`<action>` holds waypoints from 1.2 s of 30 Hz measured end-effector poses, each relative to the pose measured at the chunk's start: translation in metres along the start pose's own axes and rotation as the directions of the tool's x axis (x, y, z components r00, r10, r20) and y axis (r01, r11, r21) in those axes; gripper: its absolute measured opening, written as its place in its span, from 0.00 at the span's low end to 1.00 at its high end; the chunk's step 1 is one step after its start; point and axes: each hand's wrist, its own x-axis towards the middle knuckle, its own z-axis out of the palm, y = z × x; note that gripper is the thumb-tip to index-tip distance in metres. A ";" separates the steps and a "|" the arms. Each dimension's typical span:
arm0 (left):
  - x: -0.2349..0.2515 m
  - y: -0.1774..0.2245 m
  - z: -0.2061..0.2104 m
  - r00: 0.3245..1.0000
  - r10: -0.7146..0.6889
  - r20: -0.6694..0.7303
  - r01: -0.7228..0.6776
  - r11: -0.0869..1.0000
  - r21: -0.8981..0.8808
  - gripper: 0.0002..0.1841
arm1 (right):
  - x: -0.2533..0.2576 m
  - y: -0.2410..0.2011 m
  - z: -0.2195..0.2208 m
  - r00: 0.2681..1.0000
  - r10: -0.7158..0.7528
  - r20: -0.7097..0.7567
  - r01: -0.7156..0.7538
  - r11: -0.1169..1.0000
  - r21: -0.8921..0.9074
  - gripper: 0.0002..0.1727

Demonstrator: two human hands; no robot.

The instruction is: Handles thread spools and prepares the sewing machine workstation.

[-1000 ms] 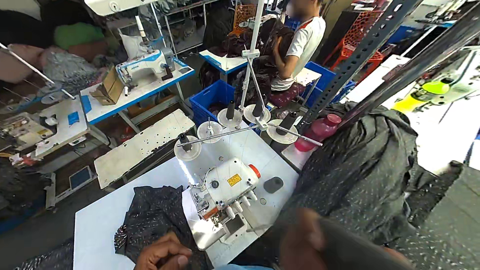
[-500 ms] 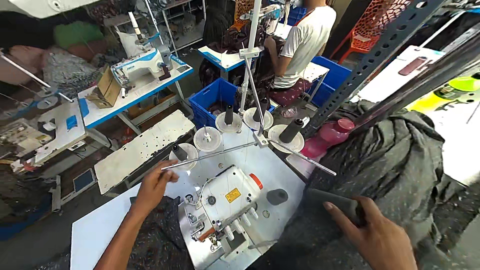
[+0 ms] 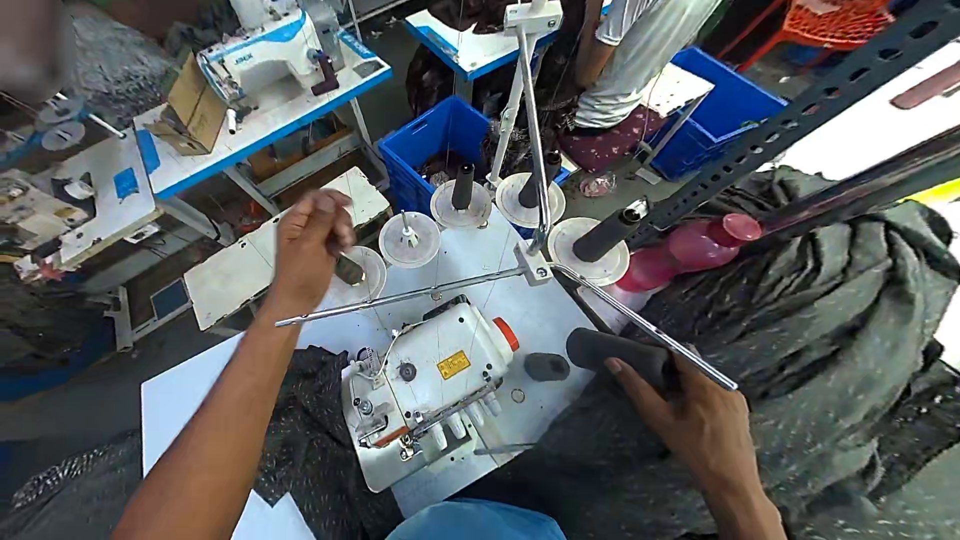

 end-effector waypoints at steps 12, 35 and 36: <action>0.019 0.047 -0.003 0.987 0.147 -0.071 -0.141 0.987 0.083 0.14 | 0.100 -0.079 0.060 0.970 -0.220 0.104 0.197 0.961 0.193 0.32; -0.168 -0.078 -0.015 0.962 -0.265 0.072 0.217 0.893 0.394 0.22 | 0.069 -0.060 0.059 0.992 -0.124 0.004 0.118 0.956 0.270 0.35; -0.179 -0.080 -0.027 0.969 -0.246 0.038 0.214 0.901 0.379 0.20 | 0.060 -0.050 0.054 0.995 -0.104 0.000 0.100 0.964 0.248 0.35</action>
